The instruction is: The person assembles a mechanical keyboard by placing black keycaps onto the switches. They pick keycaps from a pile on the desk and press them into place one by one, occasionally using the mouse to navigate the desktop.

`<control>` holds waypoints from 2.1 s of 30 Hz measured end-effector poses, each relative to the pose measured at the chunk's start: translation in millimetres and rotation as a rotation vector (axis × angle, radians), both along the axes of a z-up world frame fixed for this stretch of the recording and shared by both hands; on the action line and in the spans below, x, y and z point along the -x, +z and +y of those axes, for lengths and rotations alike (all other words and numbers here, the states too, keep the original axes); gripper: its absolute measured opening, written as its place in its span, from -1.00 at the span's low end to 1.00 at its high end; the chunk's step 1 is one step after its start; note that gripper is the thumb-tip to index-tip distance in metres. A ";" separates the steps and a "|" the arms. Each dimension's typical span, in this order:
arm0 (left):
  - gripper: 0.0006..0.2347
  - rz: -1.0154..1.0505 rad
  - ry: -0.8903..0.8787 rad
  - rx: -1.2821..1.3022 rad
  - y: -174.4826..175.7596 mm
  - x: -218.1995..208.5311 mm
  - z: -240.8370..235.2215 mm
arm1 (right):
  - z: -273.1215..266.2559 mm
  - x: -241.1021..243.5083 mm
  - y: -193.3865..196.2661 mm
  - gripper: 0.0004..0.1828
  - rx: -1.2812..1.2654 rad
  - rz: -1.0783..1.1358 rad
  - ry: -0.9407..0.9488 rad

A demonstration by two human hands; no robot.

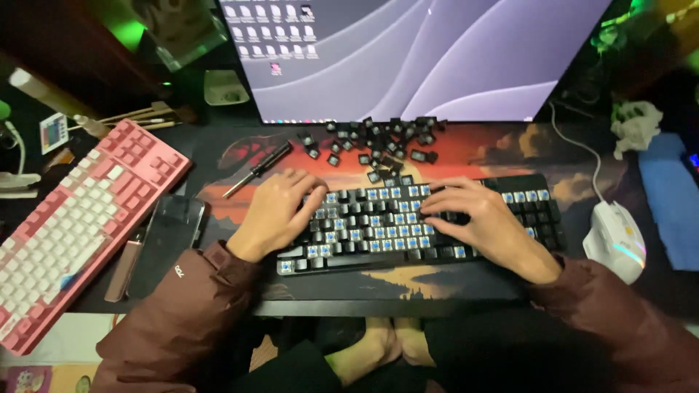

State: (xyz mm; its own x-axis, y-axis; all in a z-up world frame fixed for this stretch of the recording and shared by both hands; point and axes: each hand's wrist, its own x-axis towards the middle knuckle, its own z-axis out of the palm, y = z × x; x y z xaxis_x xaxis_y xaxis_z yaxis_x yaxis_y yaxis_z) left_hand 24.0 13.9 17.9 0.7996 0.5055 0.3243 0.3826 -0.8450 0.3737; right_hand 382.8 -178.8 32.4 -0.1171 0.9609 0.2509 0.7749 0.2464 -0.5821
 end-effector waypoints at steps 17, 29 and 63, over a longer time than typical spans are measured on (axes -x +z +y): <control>-0.64 -0.020 0.005 0.007 -3.4 1.0 1.1 | 6.2 6.5 17.1 -0.95 0.128 -0.101 0.035; -0.62 -0.019 0.007 -0.007 0.3 0.1 -0.7 | 8.0 2.2 22.7 -0.94 0.197 -0.112 0.008; -0.61 -0.011 0.011 -0.003 -4.1 0.2 0.4 | 12.4 2.9 16.6 -0.98 0.198 -0.185 0.019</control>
State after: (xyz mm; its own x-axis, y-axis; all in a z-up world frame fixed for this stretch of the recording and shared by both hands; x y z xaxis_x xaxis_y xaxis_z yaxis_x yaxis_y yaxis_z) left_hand 23.8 14.3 13.8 0.7901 0.5132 0.3350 0.3877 -0.8419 0.3754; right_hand 380.0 -166.4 49.1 -0.1616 0.9864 0.0305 0.8691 0.1569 -0.4690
